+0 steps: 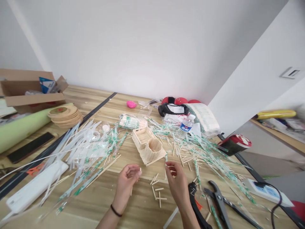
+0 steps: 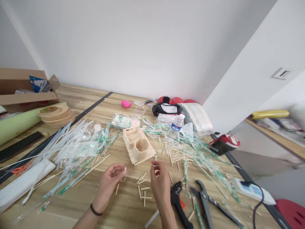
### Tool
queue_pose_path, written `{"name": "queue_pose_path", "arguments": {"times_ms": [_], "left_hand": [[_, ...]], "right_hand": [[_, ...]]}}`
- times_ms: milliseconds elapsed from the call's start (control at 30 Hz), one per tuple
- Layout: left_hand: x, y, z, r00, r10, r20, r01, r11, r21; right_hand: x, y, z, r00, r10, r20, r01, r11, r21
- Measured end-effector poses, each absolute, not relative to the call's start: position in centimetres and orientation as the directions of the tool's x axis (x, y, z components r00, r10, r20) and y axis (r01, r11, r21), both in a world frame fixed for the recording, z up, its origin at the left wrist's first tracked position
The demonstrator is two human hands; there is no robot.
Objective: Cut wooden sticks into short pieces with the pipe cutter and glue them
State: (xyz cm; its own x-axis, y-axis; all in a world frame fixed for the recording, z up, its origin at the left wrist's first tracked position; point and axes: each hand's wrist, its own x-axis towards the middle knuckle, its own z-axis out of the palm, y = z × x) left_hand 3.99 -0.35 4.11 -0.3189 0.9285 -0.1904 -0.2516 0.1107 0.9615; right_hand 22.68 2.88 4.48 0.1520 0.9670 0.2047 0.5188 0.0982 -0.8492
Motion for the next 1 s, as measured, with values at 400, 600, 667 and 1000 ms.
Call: {"name": "queue_pose_path", "arguments": {"times_ms": [400,600,667,1000], "left_hand": [[6.8,5.2,0.2,-0.487,0.873,0.031,0.028,-0.019,0.999],[7.0,5.8,-0.4,-0.497,0.866,0.052,0.076,-0.016,0.997],[7.1,5.9,-0.7,-0.496,0.867,0.049,0.075,-0.014,0.997],[7.1,6.4,-0.9,-0.504,0.863,0.024,-0.008,-0.033,0.999]], "right_hand": [[22.0,3.5,3.0,0.151,0.974,0.167,0.464,0.079,-0.882],[22.4,3.7,2.6,0.162,0.977,0.142,0.449,0.055,-0.892],[22.4,3.9,2.6,0.165,0.977,0.134,0.444,0.048,-0.895],[22.0,4.4,2.3,0.165,0.982,0.097,0.427,0.017,-0.904]]}}
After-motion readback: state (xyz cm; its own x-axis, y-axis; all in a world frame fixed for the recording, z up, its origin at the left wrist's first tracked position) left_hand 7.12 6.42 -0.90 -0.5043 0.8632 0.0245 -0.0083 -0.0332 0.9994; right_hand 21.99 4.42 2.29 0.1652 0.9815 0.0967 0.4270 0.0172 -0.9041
